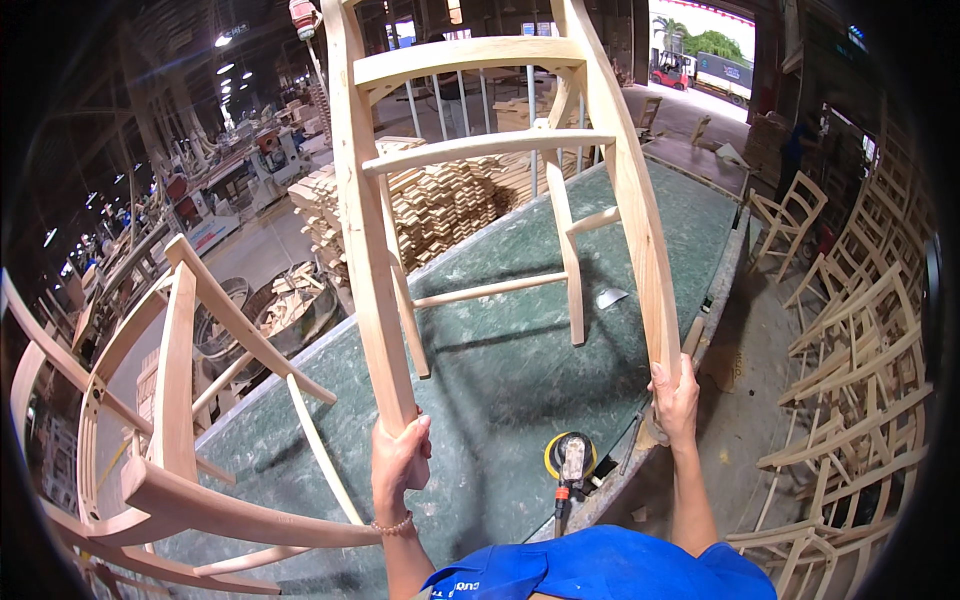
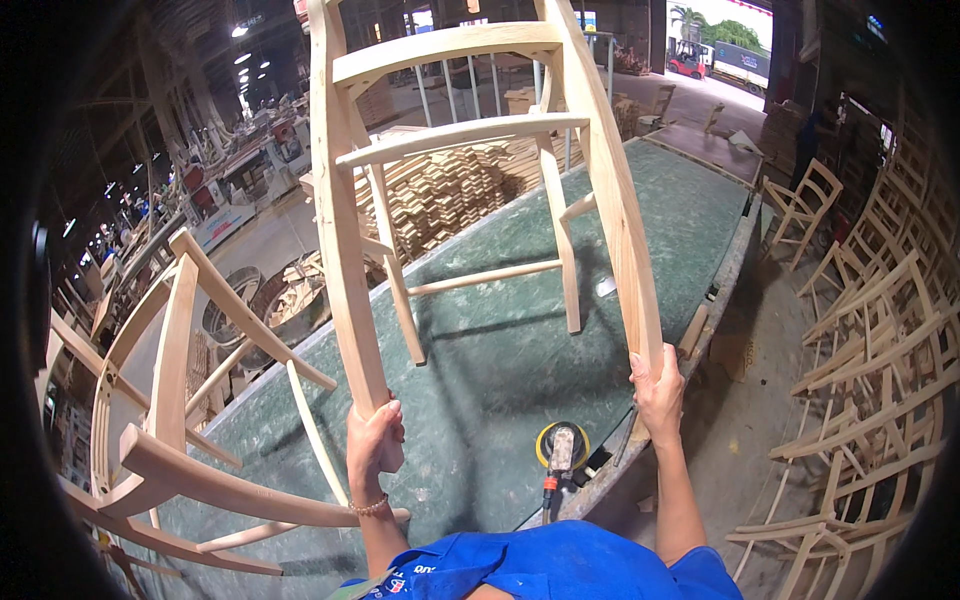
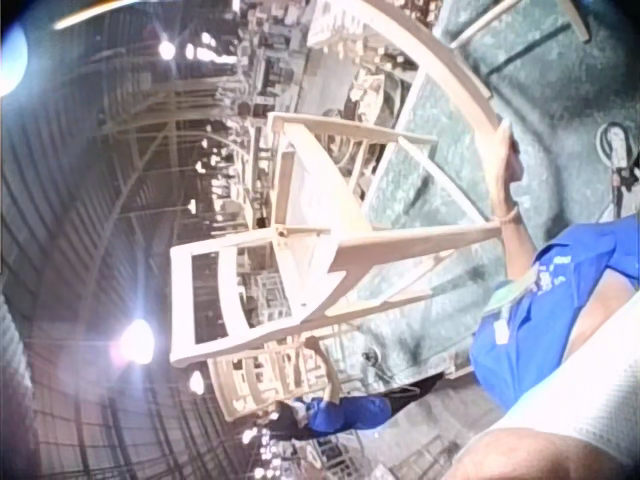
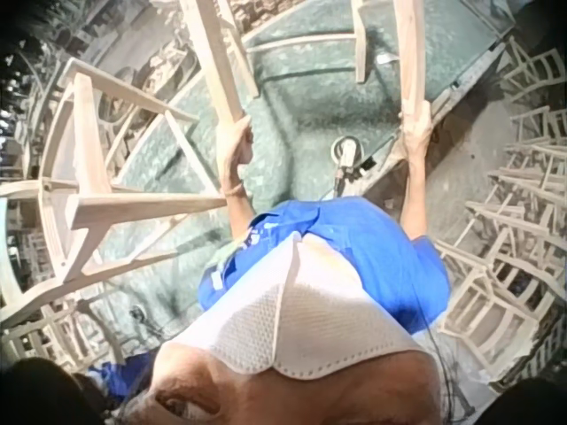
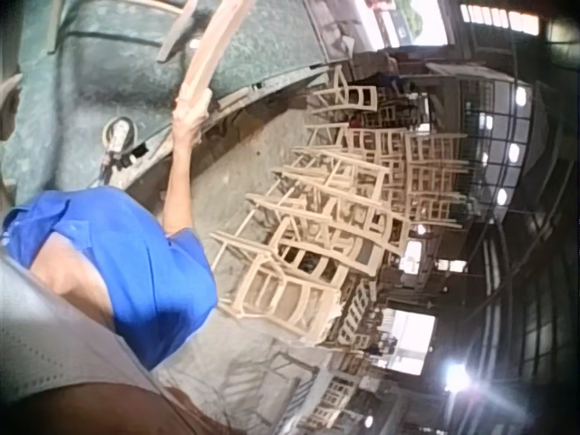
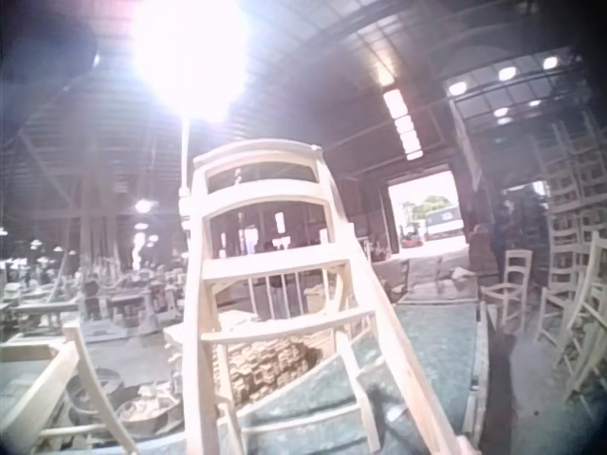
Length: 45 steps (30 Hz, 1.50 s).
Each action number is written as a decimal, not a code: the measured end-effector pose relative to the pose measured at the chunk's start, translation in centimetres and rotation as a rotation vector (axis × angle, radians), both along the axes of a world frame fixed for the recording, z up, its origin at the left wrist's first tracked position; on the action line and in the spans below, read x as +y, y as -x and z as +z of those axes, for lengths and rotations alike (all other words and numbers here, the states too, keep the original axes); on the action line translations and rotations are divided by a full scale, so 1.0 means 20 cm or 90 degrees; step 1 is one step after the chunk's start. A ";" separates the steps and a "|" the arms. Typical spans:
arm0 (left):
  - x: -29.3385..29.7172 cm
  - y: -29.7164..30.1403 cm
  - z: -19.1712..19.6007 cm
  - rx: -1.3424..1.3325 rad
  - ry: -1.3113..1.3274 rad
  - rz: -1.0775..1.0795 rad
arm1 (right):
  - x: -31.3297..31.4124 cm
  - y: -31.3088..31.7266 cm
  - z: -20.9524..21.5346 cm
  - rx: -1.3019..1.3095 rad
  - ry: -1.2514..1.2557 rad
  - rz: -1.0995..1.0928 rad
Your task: The person uses a handheld orbital sander to smooth the legs and frame of wooden chair frames. They reposition each chair on a green workbench, sand multiple surfaces, and then move the finished chair aside to process the next one.
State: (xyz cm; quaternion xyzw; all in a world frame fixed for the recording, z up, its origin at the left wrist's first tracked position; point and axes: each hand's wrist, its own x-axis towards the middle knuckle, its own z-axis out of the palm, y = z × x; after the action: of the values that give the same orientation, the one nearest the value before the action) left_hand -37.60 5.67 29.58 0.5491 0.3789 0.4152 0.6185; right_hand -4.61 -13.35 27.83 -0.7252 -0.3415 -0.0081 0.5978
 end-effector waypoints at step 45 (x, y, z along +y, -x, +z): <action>-0.05 0.02 -0.18 -0.079 -0.004 -0.034 | -0.07 -0.01 -0.15 0.041 -0.013 0.008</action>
State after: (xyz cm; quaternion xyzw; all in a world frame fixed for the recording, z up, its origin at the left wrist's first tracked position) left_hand -38.05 4.72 25.93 0.5339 0.3236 0.4334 0.6499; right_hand -4.34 -14.84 24.82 -0.7170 -0.3264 0.0156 0.6158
